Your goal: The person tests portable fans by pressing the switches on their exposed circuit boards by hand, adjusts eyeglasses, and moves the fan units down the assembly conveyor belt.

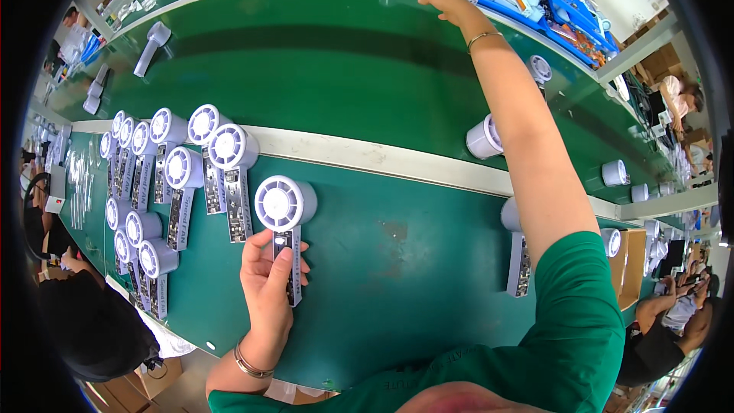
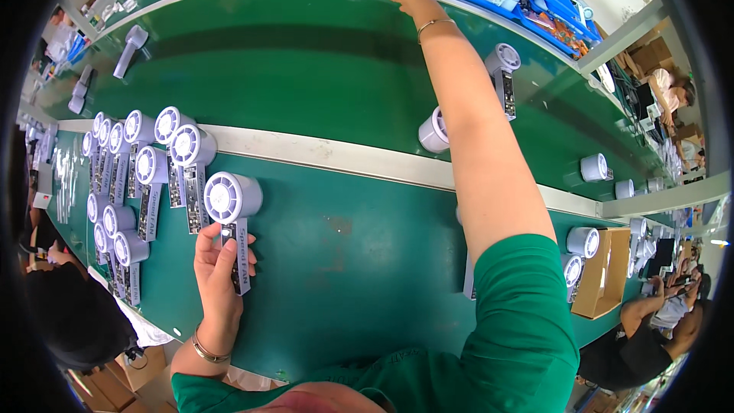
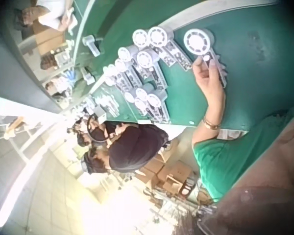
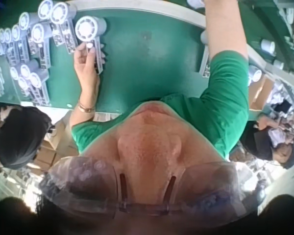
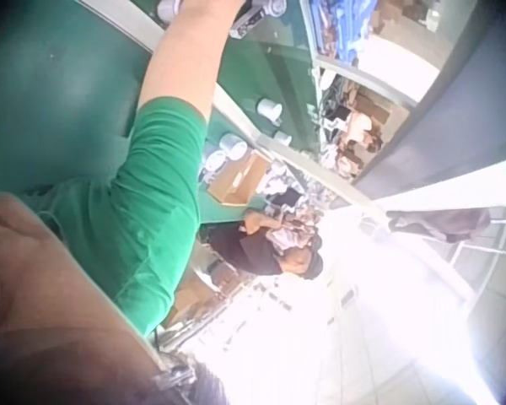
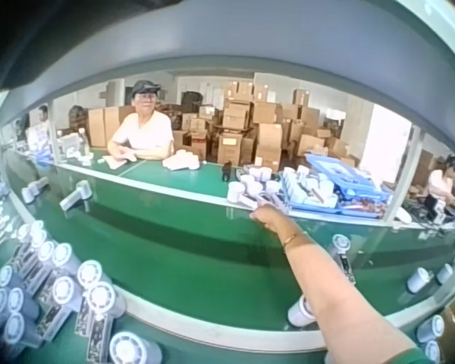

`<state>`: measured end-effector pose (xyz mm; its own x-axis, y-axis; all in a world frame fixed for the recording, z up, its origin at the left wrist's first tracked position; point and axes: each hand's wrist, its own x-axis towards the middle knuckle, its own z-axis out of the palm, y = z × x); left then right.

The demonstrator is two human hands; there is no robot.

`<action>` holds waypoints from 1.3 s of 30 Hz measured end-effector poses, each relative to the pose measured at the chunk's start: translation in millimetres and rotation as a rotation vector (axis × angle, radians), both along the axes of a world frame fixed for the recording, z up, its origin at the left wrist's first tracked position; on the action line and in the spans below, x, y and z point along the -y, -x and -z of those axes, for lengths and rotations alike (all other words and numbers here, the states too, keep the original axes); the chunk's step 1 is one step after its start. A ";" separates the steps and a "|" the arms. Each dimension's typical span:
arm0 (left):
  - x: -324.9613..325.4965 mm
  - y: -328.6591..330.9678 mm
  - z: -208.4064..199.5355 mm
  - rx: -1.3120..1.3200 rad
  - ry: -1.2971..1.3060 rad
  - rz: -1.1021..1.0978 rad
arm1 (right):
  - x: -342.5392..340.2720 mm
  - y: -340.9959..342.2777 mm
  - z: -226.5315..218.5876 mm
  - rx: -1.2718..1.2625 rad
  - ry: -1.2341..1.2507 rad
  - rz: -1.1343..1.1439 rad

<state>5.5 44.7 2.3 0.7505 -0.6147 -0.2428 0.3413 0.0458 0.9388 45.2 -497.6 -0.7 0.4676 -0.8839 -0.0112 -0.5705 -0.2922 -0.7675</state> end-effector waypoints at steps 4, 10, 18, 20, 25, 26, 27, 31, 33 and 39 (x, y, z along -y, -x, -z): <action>18.1 3.1 -0.4 -0.022 0.068 0.077 | 97.9 35.2 -0.9 -0.759 0.514 -0.168; 1.7 2.5 -2.8 -0.002 0.019 0.017 | 5.5 29.5 2.5 -0.561 0.425 -0.360; 7.7 5.8 -1.4 0.042 0.024 0.037 | 27.5 96.2 -41.9 -0.698 0.602 -0.366; 5.3 5.8 0.2 0.060 0.017 0.015 | 26.4 91.5 -37.2 -0.828 0.553 -0.407; 6.3 2.7 4.3 0.035 0.038 0.003 | 32.9 71.2 1.9 -0.689 0.389 -0.414; 5.2 1.7 3.8 0.035 0.027 -0.003 | 31.5 62.0 6.8 -0.749 0.350 -0.382; 7.2 2.2 3.5 0.030 0.026 0.000 | 37.6 58.0 9.5 -0.710 0.359 -0.374; 5.5 1.8 4.1 0.043 -0.004 0.014 | 36.4 17.8 2.2 -0.521 0.550 -0.274; 6.4 3.0 4.9 0.037 0.007 0.031 | 47.9 19.0 1.2 -0.558 0.598 -0.216; 8.6 0.6 2.9 0.004 -0.008 0.028 | 55.6 48.6 7.5 -0.593 0.687 0.048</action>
